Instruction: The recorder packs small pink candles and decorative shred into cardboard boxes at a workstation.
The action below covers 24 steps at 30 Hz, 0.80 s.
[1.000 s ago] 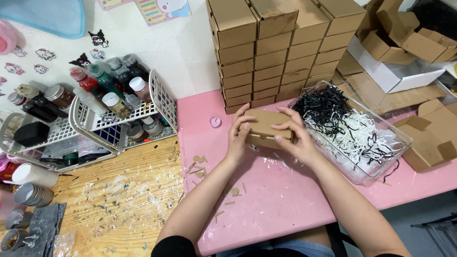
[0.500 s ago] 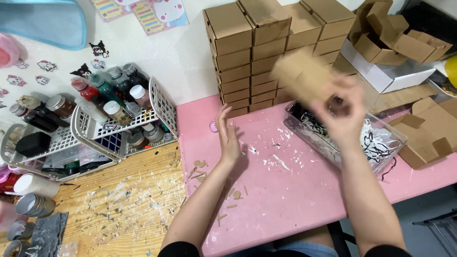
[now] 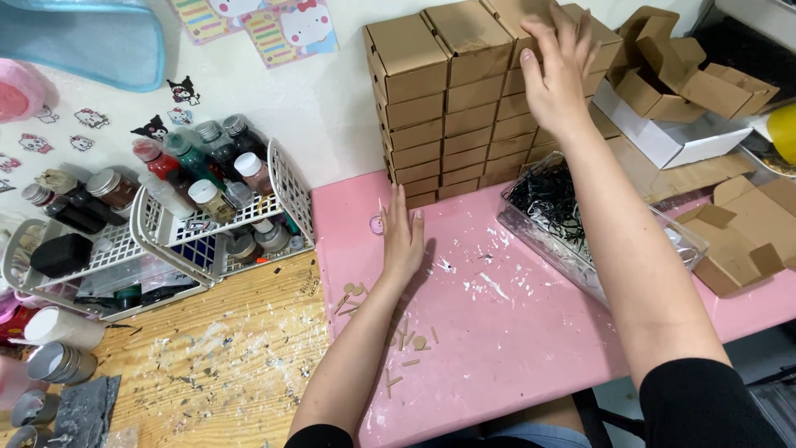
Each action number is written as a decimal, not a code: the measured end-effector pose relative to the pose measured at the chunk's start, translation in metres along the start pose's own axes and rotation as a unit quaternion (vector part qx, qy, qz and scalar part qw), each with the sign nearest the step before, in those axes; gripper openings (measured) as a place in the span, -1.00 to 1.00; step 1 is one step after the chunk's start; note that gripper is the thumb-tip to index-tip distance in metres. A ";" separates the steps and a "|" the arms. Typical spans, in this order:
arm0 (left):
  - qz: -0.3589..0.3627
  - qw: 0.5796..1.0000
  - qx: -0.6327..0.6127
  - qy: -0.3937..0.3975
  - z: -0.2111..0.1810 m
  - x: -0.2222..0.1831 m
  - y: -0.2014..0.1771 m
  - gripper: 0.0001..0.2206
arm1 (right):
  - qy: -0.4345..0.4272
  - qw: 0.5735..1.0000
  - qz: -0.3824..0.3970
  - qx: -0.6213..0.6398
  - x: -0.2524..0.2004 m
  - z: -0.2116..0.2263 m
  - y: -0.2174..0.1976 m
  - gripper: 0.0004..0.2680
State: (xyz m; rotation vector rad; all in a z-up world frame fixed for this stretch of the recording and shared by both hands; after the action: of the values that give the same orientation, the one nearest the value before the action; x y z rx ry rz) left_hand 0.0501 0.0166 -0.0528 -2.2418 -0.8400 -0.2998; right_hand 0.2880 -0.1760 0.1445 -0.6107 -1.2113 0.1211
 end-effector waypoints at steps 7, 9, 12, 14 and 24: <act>0.004 1.000 0.026 0.009 -0.024 -0.007 -0.005 -0.39 | 0.004 1.000 0.008 -0.012 -0.027 0.025 -0.047 -0.59; -0.034 0.996 0.053 0.068 -0.040 -0.012 -0.011 -0.41 | 0.031 0.999 0.017 -0.009 -0.046 0.037 -0.079 -0.59; 0.004 0.987 0.069 0.143 -0.055 -0.019 -0.008 -0.54 | 0.148 0.985 0.083 0.010 -0.103 0.013 -0.134 -0.70; 0.067 0.983 0.062 0.157 -0.063 -0.026 -0.003 -0.62 | 0.215 0.965 0.136 -0.059 -0.151 -0.034 -0.167 -0.76; 0.287 0.925 0.004 0.250 -0.093 -0.057 0.024 -0.75 | 0.362 0.849 0.339 -0.184 -0.343 -0.134 -0.213 -0.76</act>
State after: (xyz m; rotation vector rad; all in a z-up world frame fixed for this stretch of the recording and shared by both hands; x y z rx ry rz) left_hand 0.0254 -0.0879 -0.0240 -2.1429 0.0921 -0.5477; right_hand 0.2344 -0.5425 -0.0648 -1.2754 -0.2344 0.2280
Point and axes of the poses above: each hand's wrist, its own x-axis towards the middle knuckle, its own y-axis out of the palm, z = x × y, the point moved 2 cm from there along x, towards the middle knuckle, and after that the axes turned 7 degrees about -y, right-handed, at the moved point
